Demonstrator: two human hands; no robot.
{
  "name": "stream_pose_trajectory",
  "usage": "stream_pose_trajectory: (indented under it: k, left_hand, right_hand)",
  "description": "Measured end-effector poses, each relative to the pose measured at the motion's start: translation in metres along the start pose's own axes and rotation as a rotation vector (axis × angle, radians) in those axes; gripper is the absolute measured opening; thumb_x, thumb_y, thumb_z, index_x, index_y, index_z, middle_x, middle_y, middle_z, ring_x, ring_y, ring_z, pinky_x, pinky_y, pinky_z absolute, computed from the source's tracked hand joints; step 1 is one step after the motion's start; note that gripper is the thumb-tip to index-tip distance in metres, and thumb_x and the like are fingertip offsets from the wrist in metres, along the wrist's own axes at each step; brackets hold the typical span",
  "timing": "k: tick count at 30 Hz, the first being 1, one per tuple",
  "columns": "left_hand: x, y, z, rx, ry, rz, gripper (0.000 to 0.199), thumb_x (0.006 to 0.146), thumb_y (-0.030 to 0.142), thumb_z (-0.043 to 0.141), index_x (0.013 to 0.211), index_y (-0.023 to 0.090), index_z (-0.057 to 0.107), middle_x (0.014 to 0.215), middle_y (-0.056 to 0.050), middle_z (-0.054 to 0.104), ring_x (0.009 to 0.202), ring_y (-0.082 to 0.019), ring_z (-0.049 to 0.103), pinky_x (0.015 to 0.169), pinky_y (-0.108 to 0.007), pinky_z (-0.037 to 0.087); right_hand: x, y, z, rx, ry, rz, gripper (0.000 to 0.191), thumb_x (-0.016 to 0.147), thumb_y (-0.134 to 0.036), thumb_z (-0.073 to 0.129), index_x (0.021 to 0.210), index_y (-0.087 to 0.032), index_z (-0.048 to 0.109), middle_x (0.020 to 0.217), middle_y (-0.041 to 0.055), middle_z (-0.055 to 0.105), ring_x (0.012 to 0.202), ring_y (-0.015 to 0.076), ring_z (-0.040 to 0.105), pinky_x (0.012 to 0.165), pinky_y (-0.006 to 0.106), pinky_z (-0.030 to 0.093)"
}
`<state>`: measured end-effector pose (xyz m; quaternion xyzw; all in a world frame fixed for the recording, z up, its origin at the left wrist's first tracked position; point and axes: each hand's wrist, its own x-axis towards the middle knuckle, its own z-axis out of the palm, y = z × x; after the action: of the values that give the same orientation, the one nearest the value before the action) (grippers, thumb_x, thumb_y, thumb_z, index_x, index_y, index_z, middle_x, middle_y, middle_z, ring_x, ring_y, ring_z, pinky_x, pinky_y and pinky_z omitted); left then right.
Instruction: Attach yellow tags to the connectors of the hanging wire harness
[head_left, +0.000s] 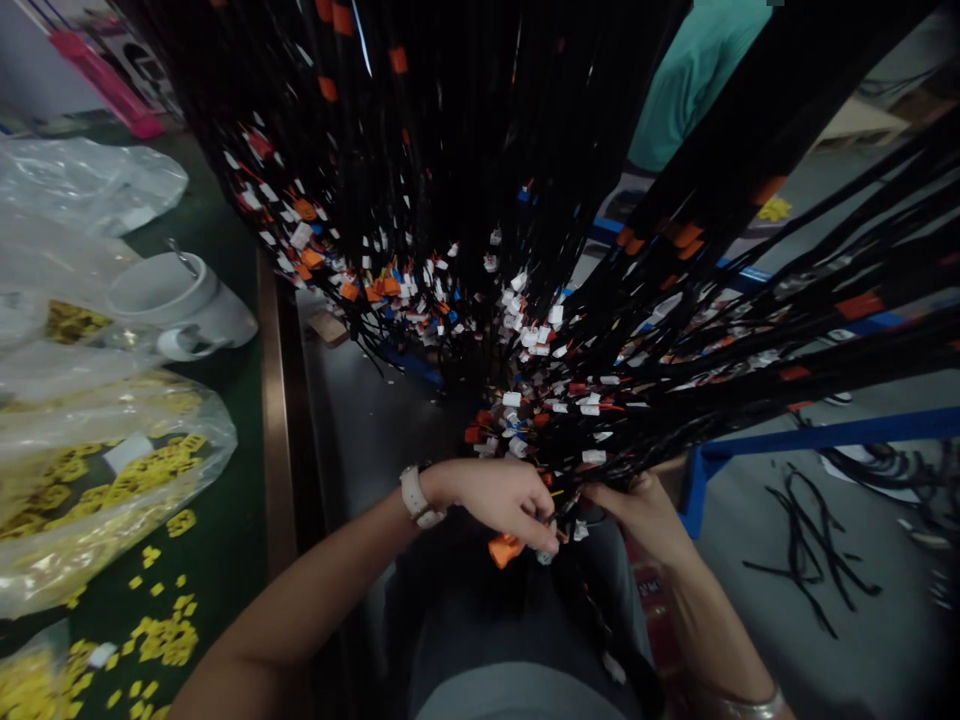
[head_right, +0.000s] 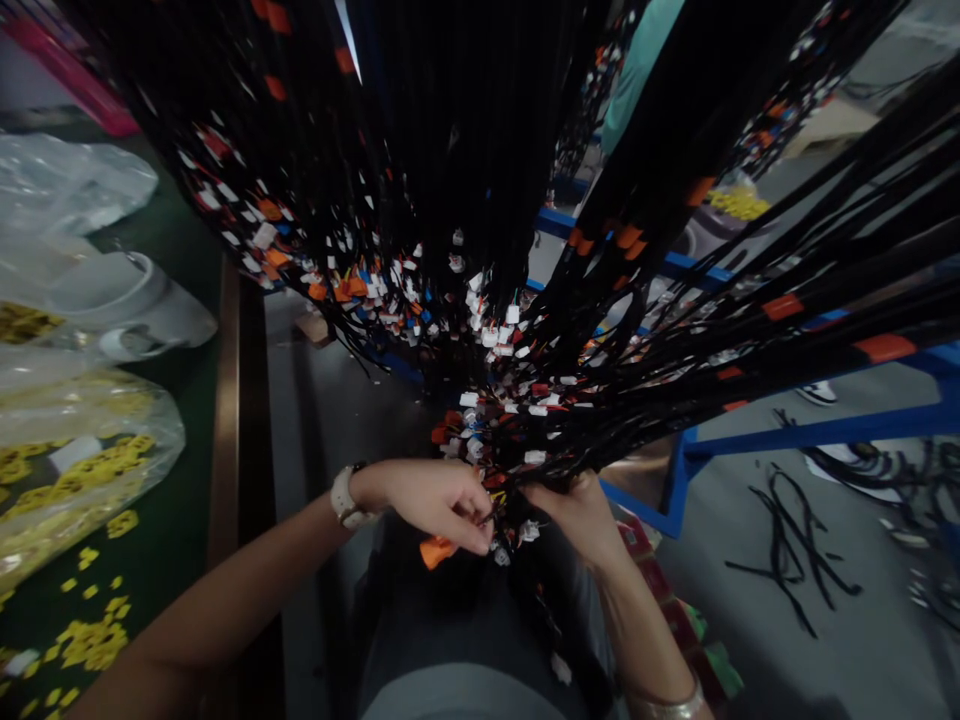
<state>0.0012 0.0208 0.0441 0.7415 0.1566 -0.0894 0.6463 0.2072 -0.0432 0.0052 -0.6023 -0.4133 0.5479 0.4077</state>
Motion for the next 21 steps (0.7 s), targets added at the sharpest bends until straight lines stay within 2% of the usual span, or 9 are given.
stream_pose_trajectory:
  k: [3, 6, 9, 12, 14, 16, 18, 21]
  left_hand:
    - [0.005, 0.006, 0.007, 0.293, 0.12, -0.005, 0.024, 0.079, 0.033, 0.057, 0.096, 0.019, 0.069, 0.066, 0.001, 0.064, 0.054, -0.008, 0.05, 0.051, -0.018, 0.033]
    - [0.001, 0.011, 0.007, 0.429, 0.242, -0.047, 0.026, 0.076, 0.026, 0.056, 0.098, 0.021, 0.068, 0.061, 0.003, 0.06, 0.05, -0.008, 0.045, 0.048, -0.019, 0.029]
    - [-0.005, 0.012, 0.001, 0.431, 0.284, -0.028, 0.019, 0.075, 0.022, 0.054, 0.086, 0.02, 0.069, 0.056, 0.004, 0.056, 0.048, -0.007, 0.041, 0.046, -0.019, 0.027]
    - [-0.009, 0.01, -0.004, 0.402, 0.295, 0.007, 0.021, 0.075, 0.019, 0.052, 0.087, 0.021, 0.069, 0.054, 0.005, 0.054, 0.048, -0.006, 0.039, 0.047, -0.018, 0.027]
    - [-0.011, 0.008, -0.008, 0.397, 0.32, 0.002, 0.023, 0.074, 0.018, 0.052, 0.09, 0.021, 0.069, 0.054, 0.005, 0.053, 0.048, -0.006, 0.038, 0.048, -0.018, 0.026]
    - [-0.011, 0.007, -0.009, 0.414, 0.377, -0.02, 0.018, 0.074, 0.018, 0.053, 0.084, 0.019, 0.068, 0.054, 0.005, 0.053, 0.049, -0.006, 0.038, 0.049, -0.019, 0.026]
    - [-0.008, 0.005, -0.008, 0.404, 0.41, -0.038, 0.014, 0.077, 0.023, 0.053, 0.078, 0.017, 0.066, 0.056, 0.004, 0.054, 0.05, -0.006, 0.039, 0.05, -0.019, 0.026]
    - [0.003, 0.002, 0.002, 0.347, 0.437, -0.075, 0.027, 0.079, 0.042, 0.056, 0.075, 0.016, 0.064, 0.06, 0.002, 0.058, 0.053, -0.008, 0.046, 0.05, -0.02, 0.027]
  right_hand:
    - [0.001, 0.001, 0.0, 0.022, -0.011, 0.002, 0.025, 0.059, -0.032, 0.078, 0.079, -0.018, 0.072, 0.082, 0.0059, 0.074, 0.073, 0.0223, 0.065, 0.07, 0.034, 0.052]
    - [0.0, 0.002, -0.001, 0.023, -0.015, 0.033, 0.023, 0.06, -0.031, 0.078, 0.078, -0.019, 0.072, 0.081, 0.0044, 0.073, 0.072, 0.0211, 0.064, 0.07, 0.034, 0.051]
    - [0.0, 0.001, -0.002, 0.055, -0.033, 0.075, 0.024, 0.059, -0.029, 0.079, 0.08, -0.019, 0.071, 0.081, 0.0038, 0.072, 0.072, 0.0203, 0.063, 0.069, 0.034, 0.05]
    - [0.0, 0.0, -0.004, 0.115, -0.072, 0.103, 0.026, 0.059, -0.028, 0.079, 0.081, -0.019, 0.07, 0.08, 0.0031, 0.071, 0.07, 0.0185, 0.061, 0.067, 0.031, 0.049]
    - [0.0, -0.001, -0.006, 0.121, -0.108, 0.104, 0.023, 0.059, -0.028, 0.079, 0.077, -0.018, 0.07, 0.072, 0.0015, 0.069, 0.063, 0.0152, 0.057, 0.059, 0.027, 0.046]
    - [0.0, -0.002, -0.009, 0.107, -0.145, 0.096, 0.019, 0.059, -0.029, 0.079, 0.07, -0.017, 0.068, 0.061, -0.0013, 0.063, 0.052, 0.011, 0.05, 0.049, 0.023, 0.04]
    - [0.0, -0.002, -0.009, 0.111, -0.151, 0.095, 0.019, 0.059, -0.03, 0.079, 0.067, -0.017, 0.067, 0.057, -0.0028, 0.059, 0.05, 0.0094, 0.046, 0.047, 0.022, 0.037]
    - [-0.002, 0.0, -0.007, 0.141, -0.13, 0.132, 0.022, 0.06, -0.03, 0.079, 0.075, -0.018, 0.069, 0.067, 0.0003, 0.066, 0.06, 0.0141, 0.056, 0.058, 0.027, 0.046]
